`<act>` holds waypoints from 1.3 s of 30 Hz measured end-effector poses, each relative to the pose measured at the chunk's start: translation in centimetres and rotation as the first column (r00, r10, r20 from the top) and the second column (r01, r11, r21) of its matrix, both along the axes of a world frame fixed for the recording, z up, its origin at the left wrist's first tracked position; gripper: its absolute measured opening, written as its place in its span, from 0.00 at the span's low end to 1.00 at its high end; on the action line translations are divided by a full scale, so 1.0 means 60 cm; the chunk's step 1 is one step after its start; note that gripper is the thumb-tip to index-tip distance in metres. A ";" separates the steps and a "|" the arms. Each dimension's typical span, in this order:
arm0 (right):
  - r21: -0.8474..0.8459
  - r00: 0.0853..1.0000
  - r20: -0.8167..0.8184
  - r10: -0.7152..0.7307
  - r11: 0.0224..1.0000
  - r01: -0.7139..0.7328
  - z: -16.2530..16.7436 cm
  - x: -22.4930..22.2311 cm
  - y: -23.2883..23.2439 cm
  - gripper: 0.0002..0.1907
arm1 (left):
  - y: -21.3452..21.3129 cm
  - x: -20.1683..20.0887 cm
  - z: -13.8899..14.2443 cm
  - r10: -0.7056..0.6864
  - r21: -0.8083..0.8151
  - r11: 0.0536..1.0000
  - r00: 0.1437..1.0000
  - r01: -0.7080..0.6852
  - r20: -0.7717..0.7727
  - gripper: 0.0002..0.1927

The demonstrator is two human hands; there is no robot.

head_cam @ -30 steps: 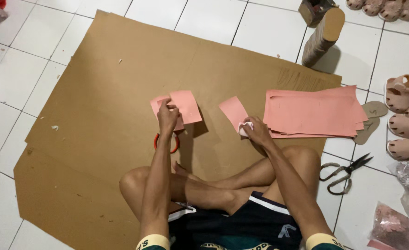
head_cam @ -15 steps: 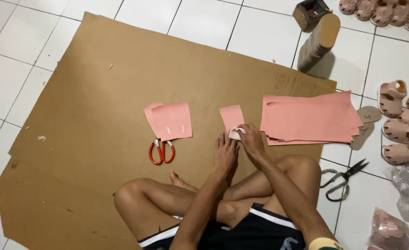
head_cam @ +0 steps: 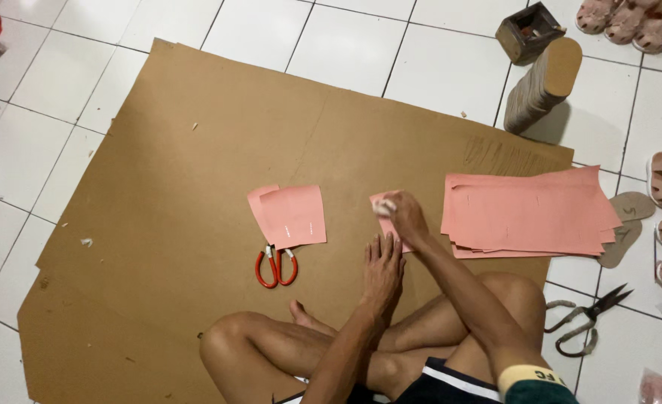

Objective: The person sits on the floor and wipes pink shoe insoles one by one with a white cloth. They handle each insole individually, wipe it, and place it into a separate stack. Scissors and other insoles are visible nearby.

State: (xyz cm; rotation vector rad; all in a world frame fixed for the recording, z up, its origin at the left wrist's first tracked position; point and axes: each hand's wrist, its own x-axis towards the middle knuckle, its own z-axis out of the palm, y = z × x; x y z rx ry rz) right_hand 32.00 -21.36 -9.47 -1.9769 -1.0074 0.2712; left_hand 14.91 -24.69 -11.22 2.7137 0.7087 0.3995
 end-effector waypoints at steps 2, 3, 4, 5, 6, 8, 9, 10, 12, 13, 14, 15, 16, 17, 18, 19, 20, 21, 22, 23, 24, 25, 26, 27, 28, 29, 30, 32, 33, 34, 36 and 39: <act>-0.072 0.983 -0.171 -0.063 0.996 0.051 0.007 -0.006 -0.002 0.09 | -0.001 -0.002 0.006 0.016 -0.073 0.997 1.000 -0.016 0.000 0.26; -0.148 0.965 -0.240 -0.104 0.987 0.069 0.012 -0.007 -0.003 0.09 | -0.001 -0.007 0.009 0.017 -0.112 0.994 1.000 -0.018 -0.016 0.26; -0.209 0.939 -0.304 -0.162 0.973 0.100 0.017 -0.005 -0.007 0.09 | -0.002 -0.010 0.013 0.001 -0.105 0.994 0.999 -0.005 -0.040 0.26; -0.256 0.914 -0.348 -0.209 0.959 0.122 0.020 -0.003 -0.010 0.09 | 0.001 -0.008 0.015 -0.006 -0.087 0.996 0.999 0.002 -0.044 0.26; -0.269 0.914 -0.351 -0.202 0.957 0.108 0.024 0.001 -0.015 0.09 | 0.000 -0.008 0.017 -0.003 -0.078 0.997 0.999 0.000 -0.038 0.26; -0.139 0.996 -0.089 -0.006 0.990 -0.006 0.026 0.010 -0.020 0.09 | 0.001 -0.007 0.020 -0.002 -0.046 0.999 0.999 0.000 -0.034 0.26; -0.105 0.994 0.089 0.070 0.993 -0.060 0.027 0.014 -0.019 0.09 | 0.001 -0.006 0.020 -0.006 -0.031 1.000 0.999 0.005 -0.040 0.26; -0.100 0.989 0.138 0.050 0.994 -0.036 0.029 0.022 -0.015 0.09 | 0.002 -0.005 0.019 -0.012 -0.016 1.000 0.999 0.011 -0.046 0.26; -0.195 0.992 0.071 -0.105 0.974 0.117 0.036 0.041 -0.001 0.09 | 0.005 0.002 0.018 -0.018 0.006 1.000 0.999 0.018 -0.045 0.27; -0.324 0.979 0.011 -0.201 0.926 0.194 0.043 0.054 0.010 0.10 | 0.009 0.004 0.017 -0.018 -0.069 0.998 0.998 0.014 -0.054 0.25; -0.294 0.965 -0.144 -0.220 0.940 0.171 0.052 0.064 0.017 0.10 | 0.020 0.007 0.017 -0.030 -0.146 0.989 0.997 0.018 -0.077 0.23; -0.250 0.930 -0.286 -0.232 0.955 0.162 0.062 0.077 0.021 0.11 | 0.031 0.012 0.017 -0.048 -0.215 0.976 0.995 0.028 -0.088 0.21; -0.192 0.888 -0.402 -0.224 0.969 0.158 0.072 0.087 0.021 0.12 | 0.046 0.025 0.018 0.044 -0.225 0.974 0.999 -0.038 0.022 0.20; -0.103 0.952 -0.251 -0.178 0.982 0.156 0.080 0.094 0.017 0.11 | 0.066 0.041 0.019 0.139 -0.245 0.964 0.981 -0.103 0.133 0.19; -0.031 0.985 -0.105 -0.140 0.990 0.137 0.085 0.097 0.006 0.11 | 0.096 0.056 0.021 0.070 -0.064 0.996 0.983 -0.060 0.170 0.21; 0.016 0.994 0.026 -0.106 0.994 0.106 0.086 0.096 -0.005 0.11 | 0.117 0.059 0.021 -0.001 0.101 0.995 0.985 -0.017 0.171 0.24; -0.025 0.996 -0.038 -0.075 0.997 0.074 0.083 0.087 -0.023 0.10 | 0.131 0.065 0.023 -0.023 0.064 0.998 0.994 0.016 0.109 0.25; -0.063 0.993 -0.103 -0.052 0.997 0.046 0.073 0.067 -0.047 0.09 | 0.141 0.068 0.035 -0.053 0.023 0.998 0.997 0.052 0.049 0.26; -0.071 0.989 -0.143 -0.029 0.997 0.019 0.064 0.059 -0.062 0.08 | 0.147 0.065 0.028 -0.083 0.010 0.996 0.996 0.084 -0.043 0.26; -0.108 0.988 -0.150 0.035 0.993 -0.052 0.051 0.048 -0.074 0.09 | 0.158 0.069 0.023 -0.111 0.017 0.993 0.987 0.114 -0.119 0.27; -0.145 0.983 -0.158 0.098 0.982 -0.121 0.035 0.028 -0.090 0.10 | 0.162 0.069 0.025 -0.136 0.023 0.989 0.972 0.143 -0.194 0.27; -0.189 0.971 -0.181 0.158 0.963 -0.192 0.020 0.007 -0.107 0.11 | 0.162 0.070 0.026 -0.126 0.040 0.990 0.974 0.136 -0.190 0.27; -0.145 0.974 -0.031 0.226 0.963 -0.228 0.006 -0.012 -0.124 0.12 | 0.161 0.069 0.029 -0.121 0.050 0.990 0.973 0.133 -0.196 0.28; -0.111 0.952 0.117 0.282 0.957 -0.270 -0.005 -0.028 -0.146 0.13 | 0.159 0.070 0.031 -0.117 0.056 0.990 0.972 0.131 -0.205 0.28; -0.186 0.937 0.117 0.328 0.934 -0.304 -0.013 -0.040 -0.167 0.14 | 0.159 0.071 0.033 -0.108 0.056 0.990 0.964 0.126 -0.243 0.29; -0.263 0.917 0.122 0.379 0.903 -0.338 -0.017 -0.043 -0.185 0.14 | 0.157 0.075 0.035 -0.094 0.059 0.992 0.958 0.114 -0.270 0.30; -0.335 0.897 0.123 0.424 0.869 -0.365 -0.020 -0.042 -0.198 0.15 | 0.157 0.075 0.037 -0.083 0.065 0.992 0.951 0.107 -0.299 0.30; -0.350 0.905 0.055 0.421 0.857 -0.378 -0.018 -0.022 -0.205 0.14 | 0.158 0.078 0.038 -0.102 0.046 0.991 0.938 0.124 -0.331 0.30; -0.361 0.907 0.018 0.420 0.849 -0.386 -0.015 -0.010 -0.199 0.14 | 0.160 0.080 0.037 -0.111 0.031 0.991 0.931 0.130 -0.347 0.29; -0.297 0.909 0.068 0.412 0.878 -0.375 -0.012 -0.001 -0.189 0.12 | 0.160 0.079 0.035 -0.107 0.046 0.990 0.935 0.130 -0.338 0.30; -0.162 0.911 0.156 0.382 0.920 -0.358 -0.003 0.010 -0.151 0.10 | 0.164 0.077 0.030 -0.099 0.073 0.989 0.940 0.130 -0.328 0.30; -0.398 0.950 -0.200 0.240 0.866 -0.303 0.007 -0.038 -0.130 0.09 | 0.168 0.077 0.023 -0.111 0.059 0.989 0.937 0.138 -0.330 0.28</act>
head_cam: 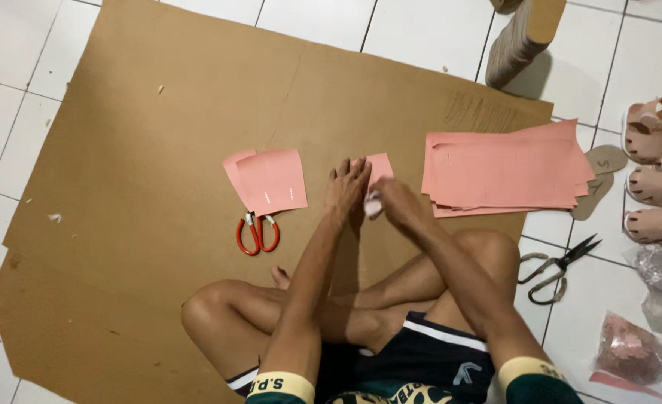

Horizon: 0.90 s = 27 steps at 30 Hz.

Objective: The person sits on the floor and wipes pink shoe insoles one by one with a white cloth. They handle each insole individually, wipe it, and place it into a separate stack. Scissors and other insoles are visible nearby.

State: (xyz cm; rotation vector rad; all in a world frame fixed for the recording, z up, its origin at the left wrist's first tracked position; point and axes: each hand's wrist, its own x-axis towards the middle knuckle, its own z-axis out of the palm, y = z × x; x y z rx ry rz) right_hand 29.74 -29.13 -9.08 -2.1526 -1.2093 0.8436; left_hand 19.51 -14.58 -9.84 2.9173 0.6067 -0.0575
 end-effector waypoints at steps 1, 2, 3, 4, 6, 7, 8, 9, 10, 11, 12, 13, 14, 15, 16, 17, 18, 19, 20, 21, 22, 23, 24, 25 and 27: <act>0.121 0.976 0.187 0.111 0.983 -0.135 0.006 -0.024 -0.007 0.09 | 0.003 0.002 -0.001 0.002 0.024 1.000 1.000 -0.002 -0.004 0.27; 0.209 0.910 0.369 0.187 0.938 -0.277 0.013 -0.052 -0.025 0.11 | 0.004 0.003 -0.001 -0.004 0.044 0.999 1.000 0.005 -0.019 0.25; 0.110 0.904 0.332 0.270 0.941 -0.321 0.023 -0.071 -0.052 0.13 | 0.006 0.004 -0.001 -0.003 0.054 0.999 0.999 0.005 -0.035 0.24; 0.001 0.890 0.278 0.363 0.926 -0.378 0.033 -0.079 -0.076 0.16 | 0.008 0.005 0.001 0.010 0.027 1.000 1.000 -0.010 0.003 0.24; -0.051 0.919 -0.022 0.393 0.918 -0.393 0.052 -0.069 -0.111 0.11 | 0.010 0.003 0.001 0.007 0.001 1.000 0.996 -0.007 0.086 0.25; -0.065 0.903 -0.137 0.408 0.906 -0.419 0.058 -0.045 -0.110 0.11 | 0.013 0.005 0.003 0.004 0.026 1.000 0.996 -0.006 0.091 0.25; -0.045 0.902 -0.184 0.390 0.913 -0.405 0.063 -0.017 -0.103 0.11 | 0.013 0.003 0.005 0.005 0.036 0.999 0.997 -0.008 0.078 0.26; -0.033 0.897 -0.265 0.353 0.927 -0.375 0.064 0.003 -0.092 0.11 | 0.011 0.000 0.006 -0.009 0.028 1.000 0.999 0.008 0.036 0.26; -0.012 0.951 -0.188 0.244 0.968 -0.250 0.060 0.023 -0.071 0.12 | 0.010 -0.002 0.009 -0.006 -0.013 1.000 1.000 0.007 0.016 0.25; 0.027 0.987 -0.089 0.134 0.991 -0.132 0.055 0.046 -0.046 0.13 | 0.008 -0.004 0.010 0.004 -0.038 0.999 1.000 -0.004 0.016 0.24; 0.164 0.996 0.064 0.066 0.984 -0.075 0.045 0.047 -0.021 0.10 | 0.008 -0.001 0.013 0.020 -0.053 0.998 0.999 -0.018 0.039 0.23; 0.310 0.979 0.203 -0.029 0.950 -0.036 0.032 0.042 0.004 0.08 | 0.008 0.001 0.017 0.005 -0.040 0.999 0.999 -0.003 0.051 0.25; 0.362 0.965 0.262 -0.027 0.929 -0.072 0.019 0.029 0.021 0.10 | 0.006 0.001 0.020 -0.007 -0.033 0.999 0.999 0.009 0.053 0.26; 0.399 0.950 0.312 -0.017 0.909 -0.115 0.004 0.006 0.031 0.13 | 0.004 0.001 0.024 -0.010 -0.038 0.999 0.999 0.012 0.047 0.28; 0.429 0.934 0.357 -0.005 0.889 -0.159 -0.003 -0.016 0.024 0.17 | 0.001 0.002 0.028 0.006 -0.040 0.999 0.999 -0.005 0.034 0.28; 0.385 0.937 0.345 0.054 0.902 -0.194 -0.014 -0.035 0.009 0.14 | -0.002 0.001 0.032 0.016 -0.036 0.999 1.000 -0.015 0.015 0.29; 0.347 0.936 0.336 0.107 0.910 -0.228 -0.024 -0.048 -0.011 0.12 | -0.001 0.002 0.036 0.021 -0.025 0.999 1.000 -0.021 0.002 0.29; 0.296 0.928 0.330 0.173 0.915 -0.275 -0.031 -0.051 -0.037 0.09 | -0.003 0.004 0.041 0.044 -0.029 0.999 0.999 -0.044 -0.002 0.27; 0.228 0.935 0.269 0.231 0.928 -0.295 -0.033 -0.059 -0.067 0.10 | -0.004 0.003 0.044 0.060 -0.037 0.997 0.998 -0.061 -0.013 0.26; 0.178 0.936 0.224 0.271 0.933 -0.313 -0.031 -0.056 -0.092 0.11 | -0.004 0.006 0.047 0.068 -0.022 0.997 0.998 -0.068 -0.006 0.25; 0.131 0.929 0.188 0.318 0.930 -0.344 -0.028 -0.040 -0.104 0.12 | -0.004 0.009 0.049 0.078 -0.030 0.997 0.997 -0.078 0.003 0.24; 0.104 0.960 0.027 0.279 0.954 -0.280 -0.024 -0.023 -0.114 0.10 | -0.003 0.015 0.051 0.094 -0.045 0.995 0.996 -0.093 0.010 0.24; 0.064 0.964 -0.150 0.219 0.975 -0.211 -0.020 -0.018 -0.129 0.10 | -0.005 0.014 0.050 0.102 -0.065 0.993 0.995 -0.101 0.001 0.23; 0.006 0.933 -0.332 0.136 0.990 -0.143 -0.016 -0.009 -0.133 0.11 | -0.006 0.015 0.048 0.141 -0.114 0.985 0.987 -0.132 0.074 0.24; -0.026 0.841 -0.497 -0.215 0.972 0.233 -0.013 -0.002 -0.130 0.11 | -0.010 0.019 0.043 0.245 -0.218 0.956 0.945 -0.197 0.218 0.25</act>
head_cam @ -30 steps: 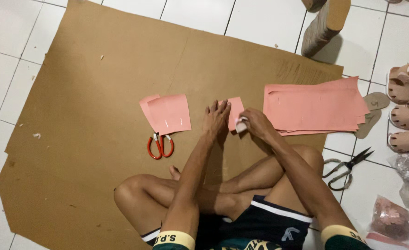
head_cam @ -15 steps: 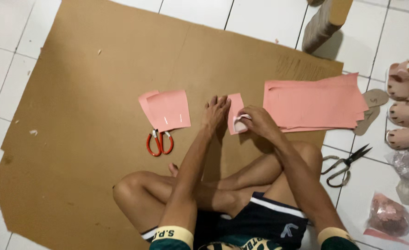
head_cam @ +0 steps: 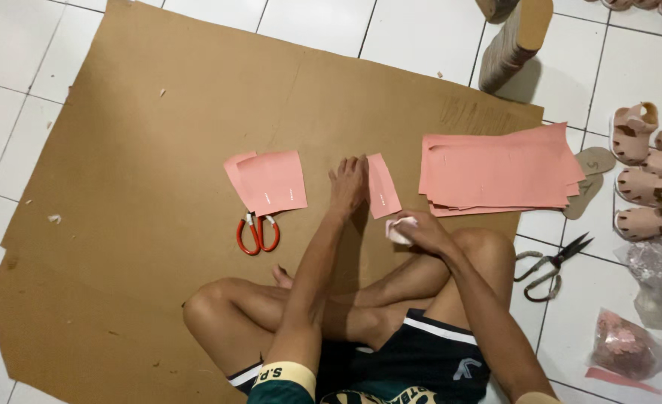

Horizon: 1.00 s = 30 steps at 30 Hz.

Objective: The person sits on the floor and wipes pink shoe insoles one by one with a white cloth. They handle each insole individually, wipe it, and place it into a separate stack. Scissors and other insoles are visible nearby.

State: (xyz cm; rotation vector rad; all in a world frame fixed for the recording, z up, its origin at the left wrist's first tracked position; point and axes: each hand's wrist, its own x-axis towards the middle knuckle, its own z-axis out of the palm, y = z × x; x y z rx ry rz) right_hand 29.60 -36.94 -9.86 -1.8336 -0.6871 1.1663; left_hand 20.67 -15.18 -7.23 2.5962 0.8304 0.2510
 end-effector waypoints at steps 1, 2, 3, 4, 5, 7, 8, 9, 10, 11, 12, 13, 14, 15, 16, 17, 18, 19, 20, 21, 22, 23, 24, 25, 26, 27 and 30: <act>-0.007 0.980 -0.087 -0.180 0.984 0.180 -0.001 -0.001 0.008 0.11 | 0.002 0.000 0.000 -0.018 0.005 1.000 1.000 0.018 0.015 0.27; -0.034 0.969 0.085 -0.231 0.972 0.234 -0.003 -0.006 0.015 0.13 | 0.001 -0.002 0.002 -0.028 0.009 1.000 0.999 0.028 0.026 0.29; -0.051 0.928 0.257 -0.270 0.955 0.292 -0.007 -0.009 0.025 0.15 | 0.001 -0.007 0.006 -0.037 0.011 0.999 0.999 0.037 0.038 0.31; -0.052 0.855 0.422 -0.302 0.933 0.355 -0.011 -0.013 0.035 0.16 | 0.000 -0.014 0.010 -0.068 -0.110 0.991 0.995 0.076 0.076 0.23; 0.064 0.830 0.454 -0.325 0.941 0.333 -0.014 -0.016 0.043 0.20 | 0.001 -0.021 0.011 -0.095 -0.224 0.967 0.988 0.121 0.123 0.16; 0.288 0.776 0.506 -0.377 0.921 0.260 -0.016 -0.019 0.061 0.30 | 0.005 -0.043 0.019 -0.094 -0.434 0.877 0.959 0.207 0.268 0.09; 0.236 0.845 0.442 -0.301 0.948 0.215 -0.015 -0.021 0.072 0.25 | 0.009 -0.060 0.026 -0.066 -0.529 0.809 0.934 0.256 0.350 0.09; 0.187 0.901 0.371 -0.223 0.969 0.163 -0.011 -0.024 0.083 0.20 | 0.013 -0.078 0.033 -0.029 -0.611 0.728 0.905 0.311 0.425 0.09; 0.142 0.945 0.295 -0.142 0.984 0.104 -0.004 -0.029 0.094 0.17 | 0.019 -0.098 0.039 0.026 -0.614 0.743 0.906 0.266 0.424 0.11; 0.122 0.975 0.187 -0.124 0.987 0.102 0.004 -0.038 0.114 0.17 | 0.030 -0.121 0.044 0.079 -0.615 0.756 0.902 0.223 0.424 0.13; 0.101 0.992 0.075 -0.107 0.990 0.099 0.014 -0.052 0.137 0.20 | 0.046 -0.145 0.048 0.131 -0.616 0.767 0.896 0.180 0.424 0.15; 0.078 0.995 -0.037 -0.090 0.993 0.092 0.026 -0.064 0.157 0.26 | 0.065 -0.170 0.050 0.225 -0.669 0.736 0.892 0.109 0.393 0.18; 0.049 0.982 -0.144 -0.121 0.990 0.129 0.037 -0.080 0.182 0.22 | 0.088 -0.197 0.049 0.319 -0.717 0.696 0.878 0.039 0.357 0.21; 0.017 0.956 -0.249 -0.156 0.986 0.165 0.048 -0.097 0.214 0.19 | 0.113 -0.224 0.046 0.412 -0.727 0.686 0.825 -0.002 0.387 0.19; -0.020 0.917 -0.349 -0.193 0.980 0.199 0.056 -0.112 0.248 0.15 | 0.137 -0.248 0.041 0.500 -0.740 0.672 0.762 -0.042 0.411 0.18; -0.032 0.915 -0.362 -0.179 0.983 0.180 0.062 -0.128 0.283 0.16 | 0.160 -0.276 0.034 0.555 -0.724 0.675 0.746 -0.145 0.368 0.20; -0.042 0.911 -0.376 -0.168 0.986 0.164 0.065 -0.142 0.319 0.16 | 0.181 -0.294 0.026 0.606 -0.700 0.671 0.724 -0.244 0.329 0.22; -0.050 0.909 -0.387 -0.156 0.988 0.148 0.066 -0.154 0.350 0.17 | 0.195 -0.297 0.016 0.661 -0.789 0.573 0.693 -0.220 0.287 0.23; -0.059 0.958 -0.238 -0.162 0.987 0.153 0.064 -0.165 0.376 0.16 | 0.207 -0.300 0.008 0.709 -0.865 0.464 0.665 -0.189 0.235 0.24; -0.069 0.983 -0.083 -0.165 0.985 0.159 0.059 -0.176 0.396 0.17 | 0.217 -0.302 0.000 0.748 -0.926 0.345 0.640 -0.151 0.174 0.25; -0.076 0.985 0.074 -0.158 0.984 0.163 0.053 -0.185 0.413 0.18 | 0.223 -0.300 -0.007 0.753 -0.923 0.338 0.641 -0.184 0.148 0.25; -0.059 0.975 0.166 -0.148 0.985 0.160 0.047 -0.192 0.425 0.20 | 0.229 -0.294 -0.010 0.755 -0.918 0.334 0.643 -0.214 0.125 0.25; -0.043 0.956 0.256 -0.141 0.987 0.157 0.040 -0.199 0.431 0.22 | 0.232 -0.288 -0.012 0.756 -0.912 0.329 0.646 -0.244 0.100 0.25; -0.032 0.929 0.347 -0.128 0.988 0.148 0.036 -0.204 0.434 0.24 | 0.237 -0.284 -0.012 0.716 -0.804 0.491 0.681 -0.336 0.153 0.25; -0.015 0.953 0.255 -0.167 0.984 0.176 0.033 -0.209 0.433 0.23 | 0.240 -0.278 -0.012 0.667 -0.662 0.628 0.721 -0.409 0.187 0.25; -0.001 0.965 0.158 -0.208 0.977 0.211 0.031 -0.211 0.429 0.21 | 0.240 -0.275 -0.013 0.608 -0.491 0.742 0.767 -0.457 0.205 0.26; 0.056 0.958 -0.143 -0.248 0.964 0.258 0.022 -0.207 0.402 0.18 | 0.227 -0.264 -0.014 0.527 -0.640 0.685 0.844 -0.349 0.103 0.21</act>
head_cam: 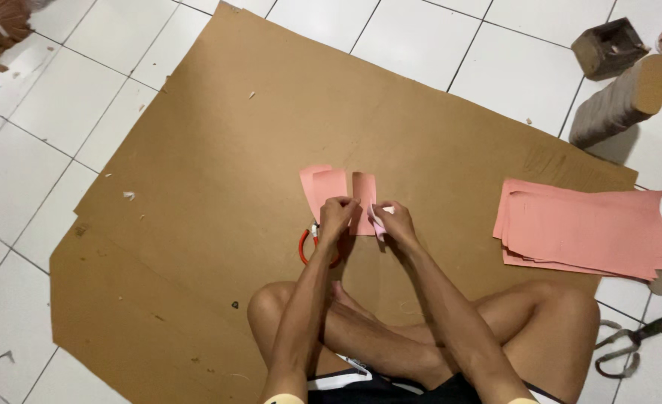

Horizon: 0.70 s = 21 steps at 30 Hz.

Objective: The person sits on the floor and wipes pink shoe insoles one by one with a white cloth. They handle each insole individually, wipe it, and place it into a separate stack. Scissors and other insoles are visible nearby.

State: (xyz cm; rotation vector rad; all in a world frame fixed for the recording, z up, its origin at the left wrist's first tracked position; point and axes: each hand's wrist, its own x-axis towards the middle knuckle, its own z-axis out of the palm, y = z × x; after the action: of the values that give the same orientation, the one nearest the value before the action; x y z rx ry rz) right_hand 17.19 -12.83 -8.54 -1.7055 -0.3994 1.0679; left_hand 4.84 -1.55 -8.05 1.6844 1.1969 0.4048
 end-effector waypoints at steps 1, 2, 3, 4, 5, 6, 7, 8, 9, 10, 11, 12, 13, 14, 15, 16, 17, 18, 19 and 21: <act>0.043 0.996 -0.095 0.001 0.999 0.004 0.000 0.004 -0.013 0.18 | -0.010 0.005 0.000 -0.015 0.016 1.000 0.998 0.014 0.055 0.20; 0.034 0.995 -0.092 -0.043 0.998 0.046 0.000 0.010 -0.029 0.18 | -0.023 0.010 0.000 -0.029 0.031 0.999 0.994 0.026 0.109 0.19; 0.024 0.992 -0.089 -0.085 0.996 0.088 0.000 0.019 -0.047 0.18 | -0.037 0.016 0.000 -0.042 0.045 0.998 0.986 0.035 0.162 0.18; 0.019 0.988 -0.085 -0.131 0.991 0.133 -0.001 0.026 -0.066 0.18 | -0.052 0.021 -0.001 -0.027 -0.034 0.999 0.976 0.036 0.217 0.17; 0.036 0.985 -0.081 -0.151 0.987 0.154 -0.002 0.036 -0.083 0.18 | -0.064 0.027 0.000 -0.008 -0.106 0.994 0.962 0.038 0.273 0.16; 0.052 0.983 -0.079 -0.165 0.984 0.170 -0.004 0.047 -0.101 0.19 | -0.074 0.034 0.001 0.020 -0.177 0.983 0.945 0.040 0.326 0.15; 0.065 0.979 -0.084 -0.184 0.980 0.190 -0.008 0.054 -0.120 0.19 | -0.084 0.040 0.002 0.037 -0.212 0.976 0.938 0.040 0.345 0.14; 0.090 0.984 -0.057 -0.171 0.980 0.175 -0.012 0.061 -0.139 0.19 | -0.090 0.046 0.004 0.053 -0.242 0.970 0.931 0.039 0.361 0.13; 0.123 0.988 -0.027 -0.152 0.980 0.154 -0.016 0.067 -0.155 0.20 | -0.087 0.055 0.007 0.072 -0.264 0.964 0.922 0.033 0.379 0.13; 0.154 0.991 0.007 -0.131 0.980 0.129 -0.019 0.072 -0.169 0.20 | -0.078 0.066 0.010 0.039 -0.201 0.979 0.924 0.042 0.379 0.14; 0.152 0.990 -0.043 -0.135 0.978 0.140 -0.023 0.074 -0.183 0.19 | -0.068 0.076 0.013 0.002 -0.144 0.988 0.929 0.056 0.371 0.15; 0.145 0.985 -0.093 -0.147 0.976 0.160 -0.025 0.074 -0.199 0.18 | -0.060 0.088 0.015 -0.041 -0.092 0.993 0.932 0.079 0.359 0.17; 0.137 0.978 -0.135 -0.158 0.975 0.177 -0.024 0.076 -0.214 0.18 | -0.051 0.097 0.016 -0.082 -0.021 0.995 0.945 0.093 0.317 0.19; 0.084 0.981 -0.117 -0.155 0.983 0.166 -0.023 0.078 -0.229 0.17 | -0.043 0.105 0.019 -0.125 0.052 0.992 0.953 0.115 0.278 0.23; 0.032 0.981 -0.101 -0.166 0.985 0.170 -0.023 0.082 -0.246 0.18 | -0.045 0.115 0.019 -0.179 0.126 0.980 0.956 0.153 0.234 0.27; -0.021 0.978 -0.088 -0.191 0.982 0.190 -0.023 0.088 -0.264 0.19 | -0.049 0.124 0.016 -0.157 0.257 0.954 0.988 0.154 -0.011 0.28; -0.006 0.969 -0.104 -0.226 0.974 0.227 -0.018 0.097 -0.285 0.18 | -0.064 0.136 0.011 -0.093 0.382 0.906 0.965 0.184 -0.244 0.30; 0.007 0.961 -0.121 -0.250 0.968 0.252 -0.013 0.112 -0.305 0.17 | -0.095 0.153 0.004 -0.118 0.444 0.878 0.979 0.180 -0.163 0.27; 0.024 0.951 -0.144 -0.272 0.960 0.278 -0.007 0.127 -0.326 0.16 | -0.125 0.166 -0.001 -0.147 0.507 0.845 0.985 0.170 -0.086 0.24; 0.063 0.945 0.071 -0.319 0.947 0.315 0.005 0.163 -0.372 0.16 | -0.178 0.207 -0.009 -0.264 0.524 0.819 0.964 0.233 -0.016 0.21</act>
State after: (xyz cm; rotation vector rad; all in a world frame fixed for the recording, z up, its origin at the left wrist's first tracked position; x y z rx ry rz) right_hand 26.95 -35.14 -8.23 -1.7022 -0.1906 0.7502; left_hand 17.28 -12.25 -8.59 2.2512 0.8426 0.6535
